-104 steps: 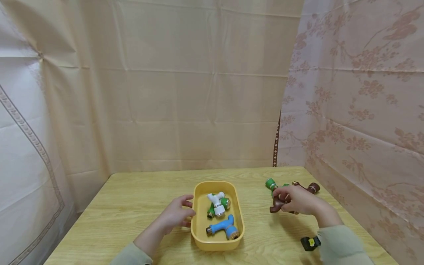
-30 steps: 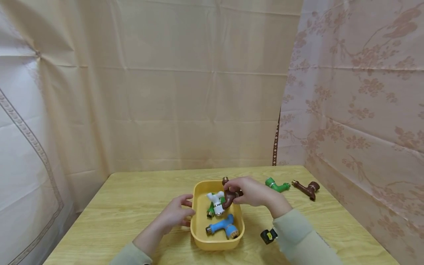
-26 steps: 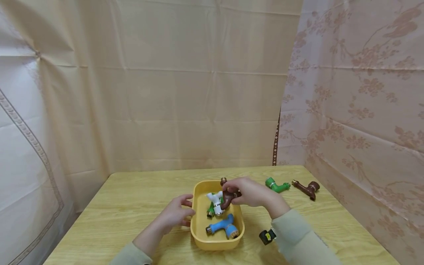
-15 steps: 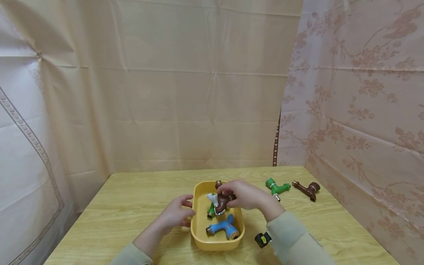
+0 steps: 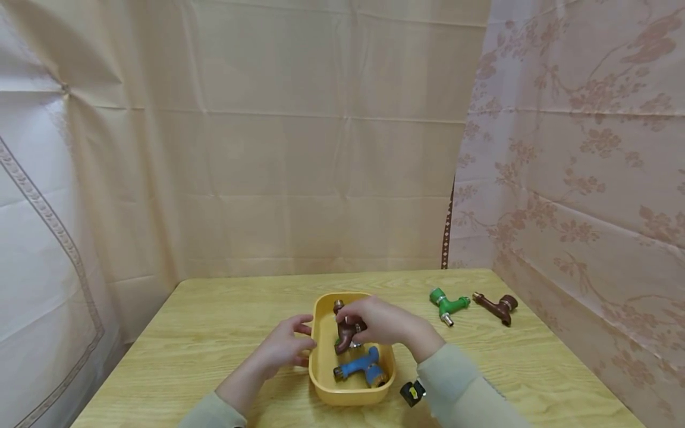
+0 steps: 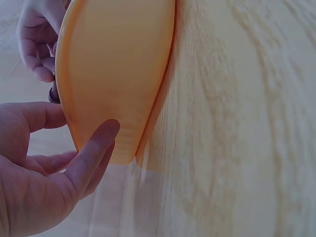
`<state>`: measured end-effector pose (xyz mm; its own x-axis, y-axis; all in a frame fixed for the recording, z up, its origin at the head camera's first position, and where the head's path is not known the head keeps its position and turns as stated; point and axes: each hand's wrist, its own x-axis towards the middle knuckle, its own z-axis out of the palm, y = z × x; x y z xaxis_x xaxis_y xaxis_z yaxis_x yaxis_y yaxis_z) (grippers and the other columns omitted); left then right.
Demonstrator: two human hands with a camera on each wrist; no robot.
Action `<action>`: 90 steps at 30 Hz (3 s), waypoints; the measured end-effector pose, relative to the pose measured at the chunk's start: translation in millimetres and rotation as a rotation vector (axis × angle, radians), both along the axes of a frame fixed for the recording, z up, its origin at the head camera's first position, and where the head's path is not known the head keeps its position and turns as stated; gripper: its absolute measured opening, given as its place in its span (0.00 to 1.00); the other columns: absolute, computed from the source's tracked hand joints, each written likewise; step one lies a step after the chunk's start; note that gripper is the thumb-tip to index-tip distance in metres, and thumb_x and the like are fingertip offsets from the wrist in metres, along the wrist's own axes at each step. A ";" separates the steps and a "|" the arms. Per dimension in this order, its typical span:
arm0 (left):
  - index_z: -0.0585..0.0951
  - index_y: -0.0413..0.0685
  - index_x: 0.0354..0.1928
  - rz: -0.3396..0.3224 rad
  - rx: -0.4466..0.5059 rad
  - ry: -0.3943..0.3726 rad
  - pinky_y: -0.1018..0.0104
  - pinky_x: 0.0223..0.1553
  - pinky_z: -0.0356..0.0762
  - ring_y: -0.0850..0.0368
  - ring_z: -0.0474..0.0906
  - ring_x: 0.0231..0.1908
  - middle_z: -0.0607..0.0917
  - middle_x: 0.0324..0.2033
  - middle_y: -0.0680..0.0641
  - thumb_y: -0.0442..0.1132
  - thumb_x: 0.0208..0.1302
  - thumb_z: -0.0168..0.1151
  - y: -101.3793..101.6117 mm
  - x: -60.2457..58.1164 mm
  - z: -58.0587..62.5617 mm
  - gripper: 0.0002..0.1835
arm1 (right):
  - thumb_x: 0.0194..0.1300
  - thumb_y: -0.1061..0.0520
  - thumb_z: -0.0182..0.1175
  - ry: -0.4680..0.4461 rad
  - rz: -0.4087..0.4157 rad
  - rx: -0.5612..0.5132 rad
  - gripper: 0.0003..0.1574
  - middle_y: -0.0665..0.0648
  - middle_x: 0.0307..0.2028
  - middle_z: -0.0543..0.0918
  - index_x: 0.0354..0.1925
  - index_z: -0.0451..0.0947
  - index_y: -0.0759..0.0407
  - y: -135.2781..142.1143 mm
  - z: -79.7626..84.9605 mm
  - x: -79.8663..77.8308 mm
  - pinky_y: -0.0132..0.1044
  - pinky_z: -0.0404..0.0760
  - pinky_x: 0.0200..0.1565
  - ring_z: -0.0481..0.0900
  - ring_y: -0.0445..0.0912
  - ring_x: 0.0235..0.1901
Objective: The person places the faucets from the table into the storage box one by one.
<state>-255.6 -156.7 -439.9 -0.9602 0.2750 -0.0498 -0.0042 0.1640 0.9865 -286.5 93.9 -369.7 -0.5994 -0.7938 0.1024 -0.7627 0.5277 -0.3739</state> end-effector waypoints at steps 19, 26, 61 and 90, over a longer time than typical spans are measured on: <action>0.59 0.28 0.74 -0.009 0.012 -0.007 0.51 0.38 0.90 0.42 0.83 0.43 0.69 0.58 0.27 0.25 0.59 0.61 -0.6 1.2 0.8 0.40 | 0.64 0.61 0.71 -0.091 0.004 0.008 0.20 0.44 0.44 0.85 0.54 0.83 0.49 -12.9 -5.5 5.0 0.31 0.84 0.46 0.81 0.37 0.42; 0.59 0.28 0.74 -0.004 0.008 -0.001 0.51 0.38 0.90 0.41 0.82 0.44 0.69 0.58 0.26 0.25 0.57 0.61 -0.5 2.8 2.2 0.41 | 0.62 0.59 0.73 -0.041 0.000 -0.001 0.22 0.43 0.46 0.84 0.55 0.84 0.52 -10.7 -1.6 4.3 0.36 0.85 0.49 0.81 0.39 0.44; 0.60 0.30 0.74 0.006 -0.012 -0.012 0.50 0.38 0.90 0.44 0.83 0.43 0.70 0.59 0.26 0.25 0.61 0.62 0.2 1.2 -1.8 0.39 | 0.66 0.54 0.70 0.079 -0.301 -0.274 0.26 0.57 0.58 0.82 0.61 0.80 0.55 76.6 22.6 -12.6 0.57 0.84 0.54 0.77 0.57 0.58; 0.60 0.29 0.74 0.005 -0.019 -0.013 0.51 0.36 0.90 0.44 0.83 0.43 0.71 0.58 0.27 0.25 0.60 0.62 -0.3 1.6 -3.5 0.39 | 0.68 0.50 0.68 0.184 -0.600 -0.306 0.42 0.68 0.71 0.65 0.73 0.64 0.60 141.9 -7.0 -51.3 0.71 0.63 0.67 0.61 0.68 0.69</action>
